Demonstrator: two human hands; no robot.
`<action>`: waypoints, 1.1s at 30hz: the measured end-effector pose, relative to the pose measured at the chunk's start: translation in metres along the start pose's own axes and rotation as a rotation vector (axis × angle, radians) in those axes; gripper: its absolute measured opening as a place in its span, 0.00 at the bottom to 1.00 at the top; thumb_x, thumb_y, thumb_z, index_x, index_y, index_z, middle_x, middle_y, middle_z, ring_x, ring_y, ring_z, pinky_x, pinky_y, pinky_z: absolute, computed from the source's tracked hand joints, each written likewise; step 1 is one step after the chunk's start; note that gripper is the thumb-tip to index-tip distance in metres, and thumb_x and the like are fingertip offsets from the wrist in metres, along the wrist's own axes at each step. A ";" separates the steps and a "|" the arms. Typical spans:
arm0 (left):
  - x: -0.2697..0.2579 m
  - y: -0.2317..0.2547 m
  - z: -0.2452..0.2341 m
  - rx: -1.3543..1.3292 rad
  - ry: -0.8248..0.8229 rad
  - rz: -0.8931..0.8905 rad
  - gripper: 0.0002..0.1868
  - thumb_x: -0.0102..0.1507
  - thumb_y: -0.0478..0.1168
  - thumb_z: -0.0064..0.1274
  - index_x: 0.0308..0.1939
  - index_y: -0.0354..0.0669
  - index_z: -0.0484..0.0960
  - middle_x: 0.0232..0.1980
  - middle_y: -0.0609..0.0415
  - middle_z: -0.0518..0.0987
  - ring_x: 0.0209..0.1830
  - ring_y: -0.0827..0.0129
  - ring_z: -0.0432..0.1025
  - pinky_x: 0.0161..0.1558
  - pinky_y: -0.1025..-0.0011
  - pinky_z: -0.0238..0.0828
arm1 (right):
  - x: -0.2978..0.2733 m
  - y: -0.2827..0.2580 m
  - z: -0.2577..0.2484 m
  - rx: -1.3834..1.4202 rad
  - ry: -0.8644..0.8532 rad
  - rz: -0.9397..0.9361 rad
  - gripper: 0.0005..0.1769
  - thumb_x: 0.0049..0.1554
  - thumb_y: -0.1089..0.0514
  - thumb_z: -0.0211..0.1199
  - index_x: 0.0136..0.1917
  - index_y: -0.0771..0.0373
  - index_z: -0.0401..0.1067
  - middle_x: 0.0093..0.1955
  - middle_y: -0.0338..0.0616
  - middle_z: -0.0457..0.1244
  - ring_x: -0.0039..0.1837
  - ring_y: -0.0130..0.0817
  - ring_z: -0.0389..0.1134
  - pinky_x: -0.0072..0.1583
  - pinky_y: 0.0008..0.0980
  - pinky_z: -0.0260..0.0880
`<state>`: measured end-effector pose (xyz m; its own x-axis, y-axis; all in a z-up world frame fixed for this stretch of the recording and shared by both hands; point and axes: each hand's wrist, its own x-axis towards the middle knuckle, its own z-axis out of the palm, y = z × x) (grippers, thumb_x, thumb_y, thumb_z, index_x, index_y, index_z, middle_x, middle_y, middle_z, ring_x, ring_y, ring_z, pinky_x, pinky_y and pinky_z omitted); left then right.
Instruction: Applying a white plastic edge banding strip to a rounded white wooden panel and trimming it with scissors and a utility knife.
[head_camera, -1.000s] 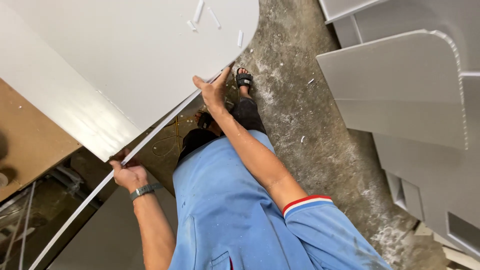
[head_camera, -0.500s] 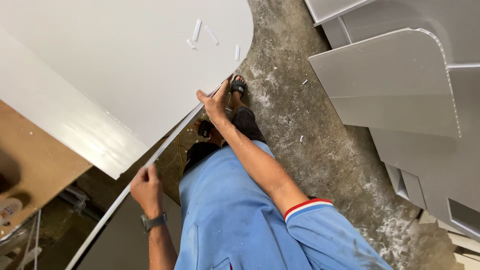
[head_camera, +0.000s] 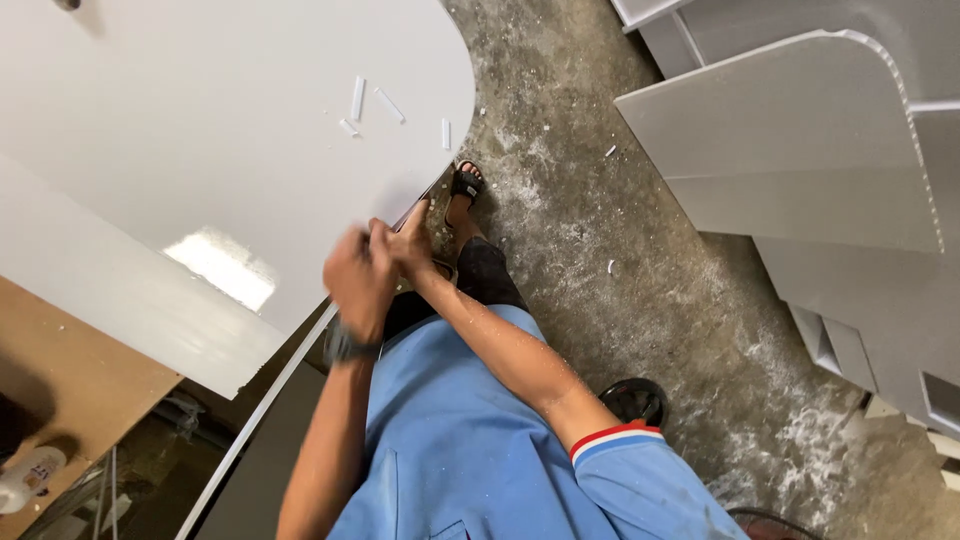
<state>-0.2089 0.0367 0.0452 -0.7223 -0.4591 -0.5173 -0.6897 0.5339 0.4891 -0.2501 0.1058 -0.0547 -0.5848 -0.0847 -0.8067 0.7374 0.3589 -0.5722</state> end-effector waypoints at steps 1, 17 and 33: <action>-0.022 -0.006 -0.006 -0.052 -0.097 -0.184 0.21 0.76 0.51 0.48 0.38 0.40 0.85 0.36 0.43 0.84 0.33 0.57 0.76 0.40 0.60 0.70 | -0.006 -0.010 -0.006 -0.199 0.034 -0.027 0.49 0.54 0.50 0.66 0.76 0.68 0.40 0.59 0.62 0.65 0.54 0.52 0.70 0.55 0.49 0.75; -0.009 -0.142 0.160 -2.046 0.596 -0.578 0.28 0.73 0.54 0.33 0.64 0.31 0.66 0.62 0.37 0.74 0.61 0.43 0.73 0.65 0.45 0.68 | 0.050 -0.085 -0.116 -0.206 -0.067 -0.316 0.52 0.57 0.52 0.69 0.78 0.71 0.37 0.76 0.69 0.51 0.74 0.53 0.60 0.72 0.43 0.64; 0.055 -0.135 0.171 -1.363 1.714 -0.870 0.35 0.72 0.65 0.25 0.36 0.35 0.71 0.41 0.46 0.76 0.36 0.60 0.72 0.39 0.58 0.77 | 0.227 -0.201 -0.169 -0.278 -0.682 -0.605 0.55 0.52 0.65 0.69 0.85 0.48 0.45 0.86 0.44 0.49 0.75 0.46 0.62 0.71 0.50 0.70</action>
<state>-0.1466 0.0610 -0.1696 0.7658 -0.5669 -0.3037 0.1505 -0.3011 0.9416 -0.5886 0.1715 -0.0980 -0.4533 -0.8207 -0.3477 0.2158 0.2775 -0.9362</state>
